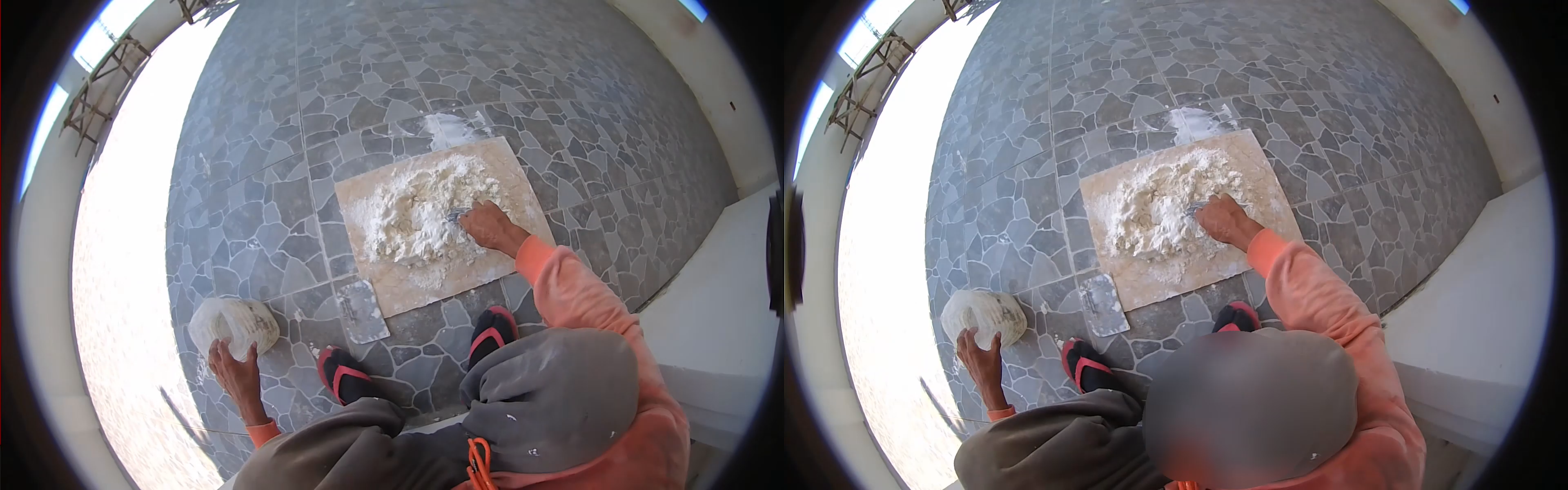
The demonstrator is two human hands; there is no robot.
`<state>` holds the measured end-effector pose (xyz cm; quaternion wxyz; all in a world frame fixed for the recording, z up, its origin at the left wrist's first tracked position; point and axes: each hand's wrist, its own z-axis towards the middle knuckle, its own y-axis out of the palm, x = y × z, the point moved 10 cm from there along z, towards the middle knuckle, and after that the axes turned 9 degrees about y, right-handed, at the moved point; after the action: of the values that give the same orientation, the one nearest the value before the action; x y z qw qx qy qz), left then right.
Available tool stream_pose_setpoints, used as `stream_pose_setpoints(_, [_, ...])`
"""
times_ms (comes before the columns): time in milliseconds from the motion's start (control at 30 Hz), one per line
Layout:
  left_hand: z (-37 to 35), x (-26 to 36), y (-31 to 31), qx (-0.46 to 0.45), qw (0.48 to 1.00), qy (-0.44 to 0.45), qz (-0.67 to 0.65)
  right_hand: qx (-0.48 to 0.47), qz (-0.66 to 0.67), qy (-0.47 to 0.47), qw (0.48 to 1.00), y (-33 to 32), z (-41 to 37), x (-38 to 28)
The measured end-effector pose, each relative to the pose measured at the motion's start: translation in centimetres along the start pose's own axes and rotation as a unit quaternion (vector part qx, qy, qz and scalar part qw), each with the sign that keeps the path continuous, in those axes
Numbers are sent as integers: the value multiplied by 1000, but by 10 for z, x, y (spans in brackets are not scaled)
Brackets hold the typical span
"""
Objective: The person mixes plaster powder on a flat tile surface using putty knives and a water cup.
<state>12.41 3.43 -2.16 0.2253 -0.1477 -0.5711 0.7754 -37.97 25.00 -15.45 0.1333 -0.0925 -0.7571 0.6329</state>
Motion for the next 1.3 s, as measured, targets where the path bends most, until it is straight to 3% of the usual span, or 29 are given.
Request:
stream_pose_setpoints(67, [-5,-18,22,-37,999,-5,-8,-84,-9,22,996,-17,0,9])
stream_pose_setpoints(200, [-4,-35,37,-111,993,-45,-7,-32,-1,90,995,-50,14,41])
stream_pose_setpoints(300, [2,-37,34,-115,993,-21,-31,61,-34,68,995,-39,28,38])
stream_pose_setpoints(433, [17,-16,12,-127,988,53,-76,-26,-90,-8,996,7,20,20])
stream_pose_setpoints(500, [15,-34,29,-116,984,108,-78,-42,-111,-50,992,8,12,20])
stream_pose_setpoints(533, [19,-31,29,-108,981,137,-80,-60,-102,-44,992,-3,8,23])
stream_pose_setpoints(633, [17,-32,43,-233,965,92,-74,-90,-67,-18,994,-46,6,35])
stream_pose_setpoints(733, [18,-23,36,-181,978,105,-10,-75,-28,36,996,-97,2,57])
stream_pose_setpoints(833, [21,-24,37,-142,983,107,-38,-64,-6,31,997,-149,11,69])
stream_pose_setpoints(900, [22,-28,42,-172,982,75,-16,-60,18,-8,998,-182,10,68])
stream_pose_setpoints(1000, [20,-21,41,-207,976,62,-24,-95,23,6,995,-228,-2,62])
stream_pose_setpoints(1067, [20,-12,33,-189,976,97,-38,-102,35,7,994,-237,-1,61])
stream_pose_setpoints(1200, [26,-9,43,-246,960,135,-15,-50,54,2,997,-228,4,80])
stream_pose_setpoints(1300, [30,-1,27,-268,946,178,-32,-14,206,76,976,-208,-3,107])
